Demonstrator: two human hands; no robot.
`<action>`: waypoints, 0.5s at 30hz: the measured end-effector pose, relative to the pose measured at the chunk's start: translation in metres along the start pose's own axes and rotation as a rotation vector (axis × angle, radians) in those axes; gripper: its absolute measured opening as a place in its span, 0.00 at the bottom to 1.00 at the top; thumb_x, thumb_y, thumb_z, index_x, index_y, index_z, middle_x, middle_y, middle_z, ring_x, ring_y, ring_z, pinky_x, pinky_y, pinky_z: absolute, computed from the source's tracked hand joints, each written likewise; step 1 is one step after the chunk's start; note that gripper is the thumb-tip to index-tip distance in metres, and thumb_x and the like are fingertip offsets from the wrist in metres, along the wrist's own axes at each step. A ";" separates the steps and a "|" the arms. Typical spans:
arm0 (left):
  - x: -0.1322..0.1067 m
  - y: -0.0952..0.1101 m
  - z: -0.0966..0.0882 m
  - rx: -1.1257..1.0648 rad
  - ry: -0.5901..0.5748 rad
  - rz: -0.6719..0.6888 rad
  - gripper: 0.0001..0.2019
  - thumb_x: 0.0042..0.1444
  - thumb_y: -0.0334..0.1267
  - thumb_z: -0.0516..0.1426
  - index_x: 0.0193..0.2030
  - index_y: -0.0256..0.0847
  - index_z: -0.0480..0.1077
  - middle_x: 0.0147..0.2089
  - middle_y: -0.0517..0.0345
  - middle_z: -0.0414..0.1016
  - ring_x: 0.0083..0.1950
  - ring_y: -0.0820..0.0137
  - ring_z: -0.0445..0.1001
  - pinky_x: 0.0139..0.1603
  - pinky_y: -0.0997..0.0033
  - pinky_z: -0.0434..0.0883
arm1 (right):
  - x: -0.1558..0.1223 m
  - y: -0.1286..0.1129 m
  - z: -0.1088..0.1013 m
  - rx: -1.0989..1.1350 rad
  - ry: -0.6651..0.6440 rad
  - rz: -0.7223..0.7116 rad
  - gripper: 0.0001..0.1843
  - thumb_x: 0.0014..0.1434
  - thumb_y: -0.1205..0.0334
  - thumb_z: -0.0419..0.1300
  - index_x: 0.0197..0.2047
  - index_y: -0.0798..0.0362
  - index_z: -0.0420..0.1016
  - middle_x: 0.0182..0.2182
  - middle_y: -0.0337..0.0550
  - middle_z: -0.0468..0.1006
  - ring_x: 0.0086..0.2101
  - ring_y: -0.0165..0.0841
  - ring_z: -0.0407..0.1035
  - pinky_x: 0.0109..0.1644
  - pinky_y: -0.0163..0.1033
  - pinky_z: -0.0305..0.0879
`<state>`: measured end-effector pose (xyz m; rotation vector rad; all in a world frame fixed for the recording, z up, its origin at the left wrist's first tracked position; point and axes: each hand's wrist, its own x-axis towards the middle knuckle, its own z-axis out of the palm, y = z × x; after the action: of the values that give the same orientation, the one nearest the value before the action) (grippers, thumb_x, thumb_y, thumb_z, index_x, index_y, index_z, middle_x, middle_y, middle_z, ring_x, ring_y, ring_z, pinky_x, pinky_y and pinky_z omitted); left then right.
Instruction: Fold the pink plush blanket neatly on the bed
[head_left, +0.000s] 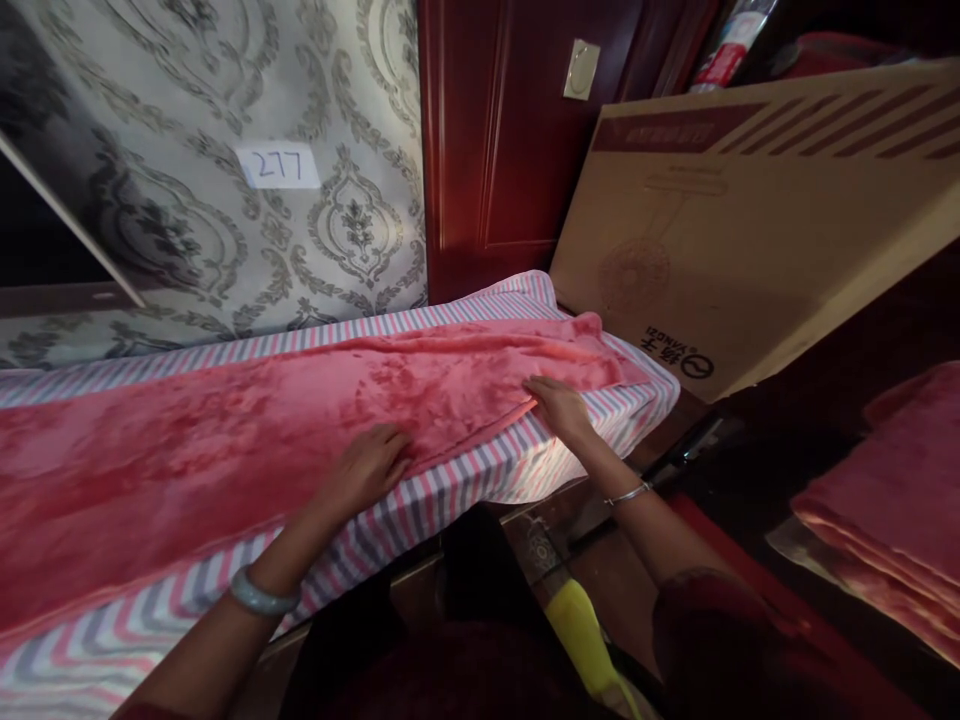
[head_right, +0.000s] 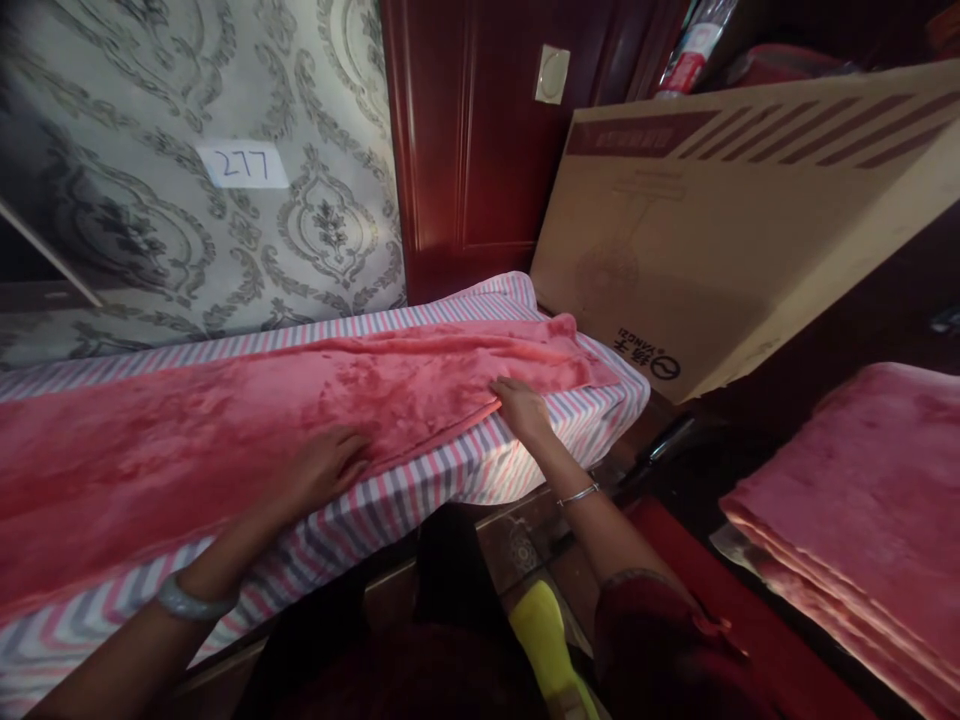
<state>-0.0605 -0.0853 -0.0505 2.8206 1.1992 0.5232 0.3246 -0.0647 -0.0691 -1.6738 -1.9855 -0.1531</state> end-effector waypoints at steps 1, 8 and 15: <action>0.001 -0.002 0.001 0.000 -0.008 0.013 0.14 0.66 0.41 0.53 0.52 0.41 0.75 0.52 0.44 0.77 0.54 0.56 0.75 0.56 0.54 0.72 | 0.002 0.000 0.000 0.012 -0.002 -0.001 0.22 0.61 0.71 0.56 0.56 0.48 0.81 0.56 0.48 0.80 0.55 0.44 0.72 0.58 0.47 0.70; -0.005 -0.004 0.001 -0.040 0.030 -0.009 0.16 0.70 0.40 0.47 0.39 0.41 0.74 0.39 0.49 0.76 0.42 0.63 0.76 0.47 0.61 0.74 | 0.000 0.007 0.003 0.058 0.152 0.052 0.18 0.67 0.68 0.51 0.49 0.54 0.81 0.44 0.54 0.81 0.46 0.45 0.74 0.53 0.47 0.71; 0.007 -0.011 -0.025 -0.216 -0.098 -0.003 0.18 0.67 0.49 0.49 0.39 0.43 0.76 0.41 0.52 0.81 0.41 0.64 0.79 0.42 0.67 0.75 | -0.022 0.009 0.004 0.352 0.142 0.172 0.12 0.64 0.59 0.57 0.46 0.50 0.80 0.45 0.49 0.80 0.43 0.40 0.75 0.51 0.43 0.72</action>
<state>-0.0713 -0.0747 -0.0269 2.6295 1.0596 0.4772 0.3340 -0.0800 -0.0851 -1.5471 -1.6440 0.1300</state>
